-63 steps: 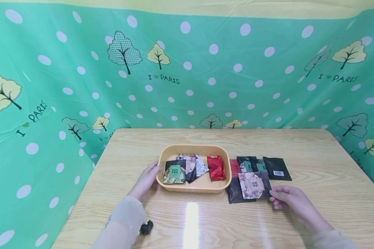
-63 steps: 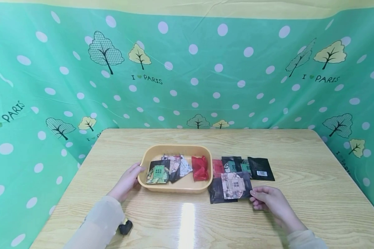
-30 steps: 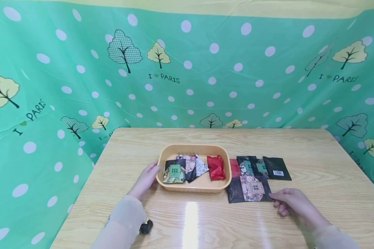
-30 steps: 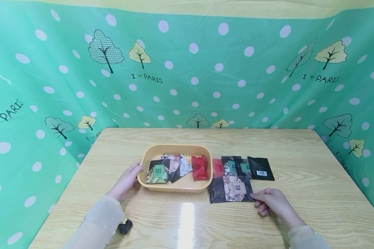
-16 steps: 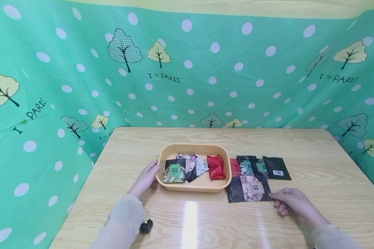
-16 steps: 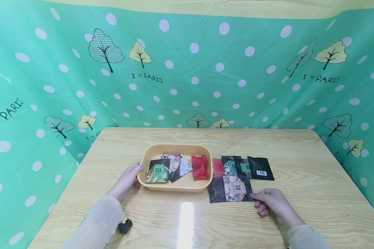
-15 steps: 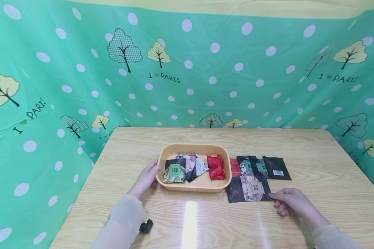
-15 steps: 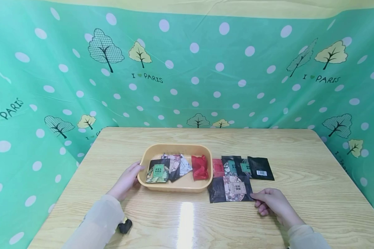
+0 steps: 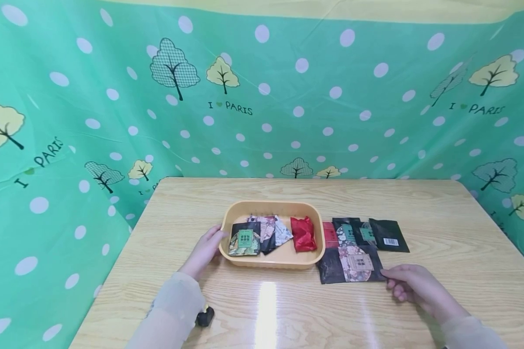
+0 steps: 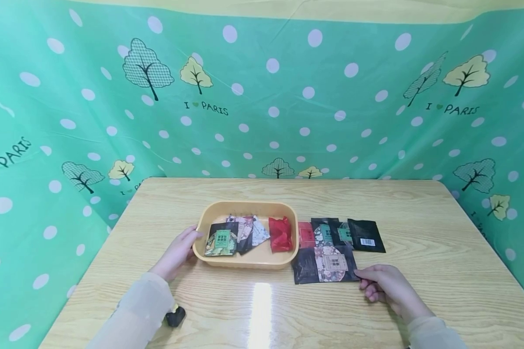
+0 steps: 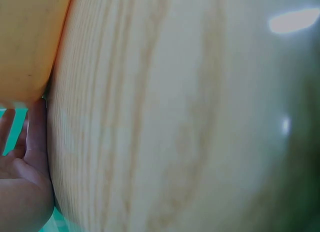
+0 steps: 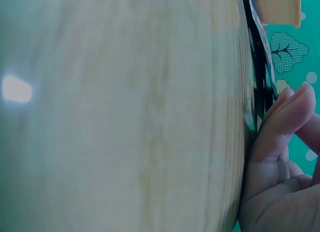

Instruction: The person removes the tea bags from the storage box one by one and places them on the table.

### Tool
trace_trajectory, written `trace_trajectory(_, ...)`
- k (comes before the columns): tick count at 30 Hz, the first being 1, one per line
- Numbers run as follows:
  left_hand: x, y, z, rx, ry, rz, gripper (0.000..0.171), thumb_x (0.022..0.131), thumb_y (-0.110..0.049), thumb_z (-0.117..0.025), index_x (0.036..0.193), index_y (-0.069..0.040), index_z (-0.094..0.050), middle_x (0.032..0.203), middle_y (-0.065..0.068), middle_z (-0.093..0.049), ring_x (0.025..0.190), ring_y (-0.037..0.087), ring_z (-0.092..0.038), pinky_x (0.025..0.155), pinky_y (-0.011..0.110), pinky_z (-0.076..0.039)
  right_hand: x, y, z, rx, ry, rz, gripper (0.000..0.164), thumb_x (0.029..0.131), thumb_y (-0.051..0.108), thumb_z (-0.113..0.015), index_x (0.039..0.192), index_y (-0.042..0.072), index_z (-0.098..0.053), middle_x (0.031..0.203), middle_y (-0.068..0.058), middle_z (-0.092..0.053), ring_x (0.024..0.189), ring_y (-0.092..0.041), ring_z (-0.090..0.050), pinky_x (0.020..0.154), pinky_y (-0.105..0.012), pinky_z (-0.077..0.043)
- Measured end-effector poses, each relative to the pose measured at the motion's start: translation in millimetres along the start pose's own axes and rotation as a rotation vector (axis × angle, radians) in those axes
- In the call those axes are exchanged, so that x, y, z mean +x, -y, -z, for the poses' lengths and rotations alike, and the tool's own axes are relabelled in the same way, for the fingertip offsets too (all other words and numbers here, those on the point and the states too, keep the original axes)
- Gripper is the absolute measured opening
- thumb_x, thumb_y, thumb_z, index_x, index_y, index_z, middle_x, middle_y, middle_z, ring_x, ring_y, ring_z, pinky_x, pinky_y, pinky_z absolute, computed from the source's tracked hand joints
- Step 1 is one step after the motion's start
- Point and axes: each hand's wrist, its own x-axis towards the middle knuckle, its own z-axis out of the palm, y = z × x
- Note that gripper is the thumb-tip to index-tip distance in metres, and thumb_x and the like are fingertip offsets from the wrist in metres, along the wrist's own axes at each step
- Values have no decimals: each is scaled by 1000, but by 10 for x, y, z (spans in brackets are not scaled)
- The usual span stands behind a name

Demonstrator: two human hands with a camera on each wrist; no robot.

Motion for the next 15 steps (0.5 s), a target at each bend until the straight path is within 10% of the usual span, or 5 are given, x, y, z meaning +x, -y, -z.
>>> trace_trajectory(15, 7, 14, 2, -7, -2, 1, 69, 98, -39, -50, 156, -8, -28, 150, 25, -45, 121, 30, -61, 111, 44, -42, -22, 19, -45, 1, -21, -2, 14, 94, 19, -62, 95, 4, -62, 73, 3, -64, 57, -2, -56, 53, -16, -52)
